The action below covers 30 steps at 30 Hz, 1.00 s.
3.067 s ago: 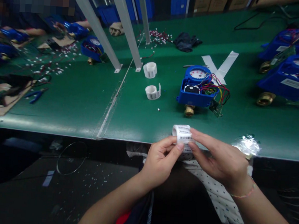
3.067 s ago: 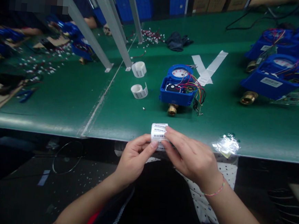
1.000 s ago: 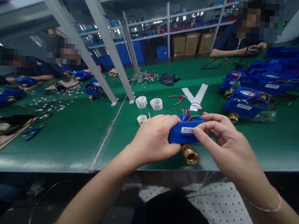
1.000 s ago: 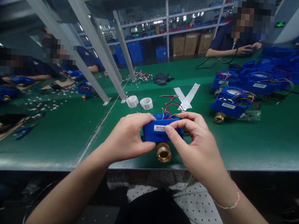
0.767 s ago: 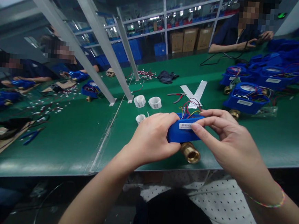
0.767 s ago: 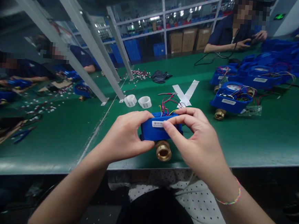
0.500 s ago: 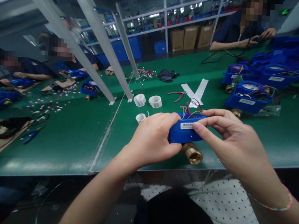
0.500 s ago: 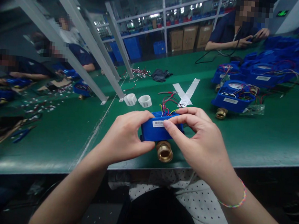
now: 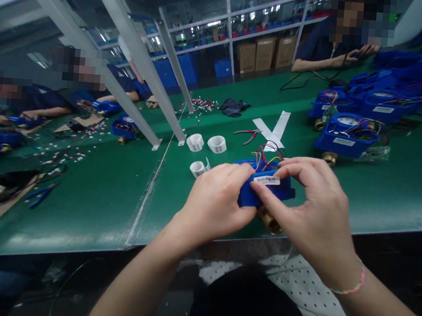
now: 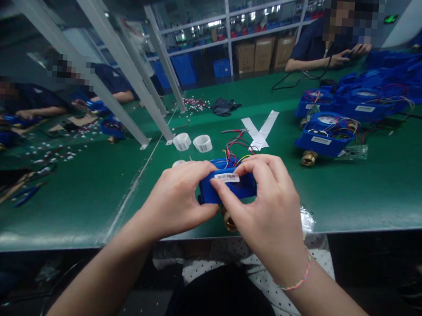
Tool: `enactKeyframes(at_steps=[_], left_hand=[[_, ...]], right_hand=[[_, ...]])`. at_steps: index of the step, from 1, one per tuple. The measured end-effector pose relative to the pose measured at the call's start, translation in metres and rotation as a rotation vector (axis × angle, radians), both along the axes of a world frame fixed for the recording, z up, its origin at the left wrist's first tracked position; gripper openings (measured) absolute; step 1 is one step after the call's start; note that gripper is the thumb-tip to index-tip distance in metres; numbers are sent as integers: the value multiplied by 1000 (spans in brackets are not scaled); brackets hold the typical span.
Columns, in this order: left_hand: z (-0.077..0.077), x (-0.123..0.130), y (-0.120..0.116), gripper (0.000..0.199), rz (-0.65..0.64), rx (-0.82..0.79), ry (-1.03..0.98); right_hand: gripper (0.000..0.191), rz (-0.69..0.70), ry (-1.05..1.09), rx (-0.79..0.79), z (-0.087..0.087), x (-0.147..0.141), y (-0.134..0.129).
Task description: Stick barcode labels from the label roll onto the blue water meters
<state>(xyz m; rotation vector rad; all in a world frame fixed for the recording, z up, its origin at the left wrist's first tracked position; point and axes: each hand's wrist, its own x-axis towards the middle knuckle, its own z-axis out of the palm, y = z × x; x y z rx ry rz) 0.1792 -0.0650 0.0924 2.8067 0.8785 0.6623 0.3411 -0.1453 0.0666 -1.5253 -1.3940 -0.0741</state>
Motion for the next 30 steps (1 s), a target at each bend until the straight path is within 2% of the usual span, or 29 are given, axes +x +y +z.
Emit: enactKeyframes(at_steps=[4,10,14,16,18,20,22,24,28,30], left_hand=[[-6,-3,-7,29,2,-11,-22],[-21,-11,-20,37,-42,11,-71],[-48,-19,-35,39,-137,97,-131],[-66,-26,-42,42,-184,152,-159],[-81,-35,-47,47,-196,190,-193],[-91,-43,-47,51,-174,197,-235],[-95,-49,-44,53,-155,194,-286],[-96,-53,-38,52,-169,189,-310],[-98,-54,-30,52,-224,206,-276],[-100,-55,-28,53,-238,222,-254]], right_hand=[[50,-31,195,1,-9,-1,1],[35,189,595,31,-26,12,-10],[39,263,756,13,-50,12,-34],[45,222,835,-20,-63,11,-49],[49,118,874,-41,-75,13,-63],[57,1,829,-54,-83,20,-72],[66,-3,752,-121,-85,31,-72],[72,171,728,-265,-83,42,-65],[84,679,779,-594,-75,56,-40],[87,816,773,-698,-71,55,-33]])
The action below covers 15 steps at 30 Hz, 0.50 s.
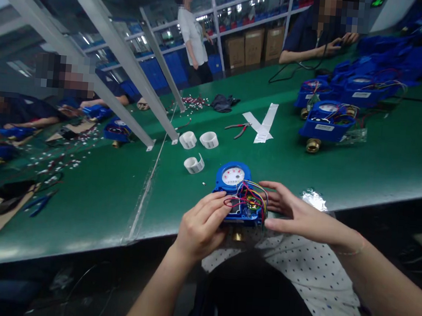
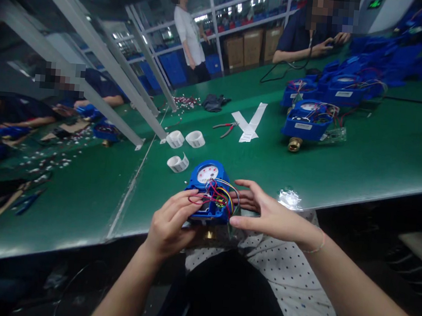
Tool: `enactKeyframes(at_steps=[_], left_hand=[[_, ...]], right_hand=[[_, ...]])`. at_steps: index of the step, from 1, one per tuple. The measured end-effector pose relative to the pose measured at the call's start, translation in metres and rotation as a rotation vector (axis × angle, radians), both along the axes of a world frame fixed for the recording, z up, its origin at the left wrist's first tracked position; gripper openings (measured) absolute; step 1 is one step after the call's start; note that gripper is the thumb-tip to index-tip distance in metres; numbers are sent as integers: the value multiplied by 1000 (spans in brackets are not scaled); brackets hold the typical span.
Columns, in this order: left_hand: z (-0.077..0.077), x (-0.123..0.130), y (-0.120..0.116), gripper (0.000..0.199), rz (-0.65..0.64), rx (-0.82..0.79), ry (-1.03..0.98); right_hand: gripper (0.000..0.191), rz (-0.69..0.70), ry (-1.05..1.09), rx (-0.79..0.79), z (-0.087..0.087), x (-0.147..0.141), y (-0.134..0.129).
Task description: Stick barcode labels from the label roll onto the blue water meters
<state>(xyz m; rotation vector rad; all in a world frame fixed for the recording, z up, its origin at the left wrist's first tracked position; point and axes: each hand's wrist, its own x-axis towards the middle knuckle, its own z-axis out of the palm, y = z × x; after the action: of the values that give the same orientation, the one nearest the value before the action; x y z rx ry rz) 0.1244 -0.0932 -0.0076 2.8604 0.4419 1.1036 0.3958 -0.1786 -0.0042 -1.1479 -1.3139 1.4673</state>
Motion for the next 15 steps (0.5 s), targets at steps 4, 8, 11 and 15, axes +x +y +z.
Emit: enactKeyframes(at_steps=[4,8,11,15], left_hand=[[-5,-2,1,51,3,13,-8],[-7,-2,2,52,22,5,-45],[-7,1,3,51,17,34,-36],[-7,3,7,48,-15,102,-41]], right_hand=[[84,-54,-92,-78,10,-8,-5],[73,-137,-60,-152,26,-11,-18],[65,-184,-49,-154,38,-9,-23],[53,-241,-102,-125,47,-7,-26]])
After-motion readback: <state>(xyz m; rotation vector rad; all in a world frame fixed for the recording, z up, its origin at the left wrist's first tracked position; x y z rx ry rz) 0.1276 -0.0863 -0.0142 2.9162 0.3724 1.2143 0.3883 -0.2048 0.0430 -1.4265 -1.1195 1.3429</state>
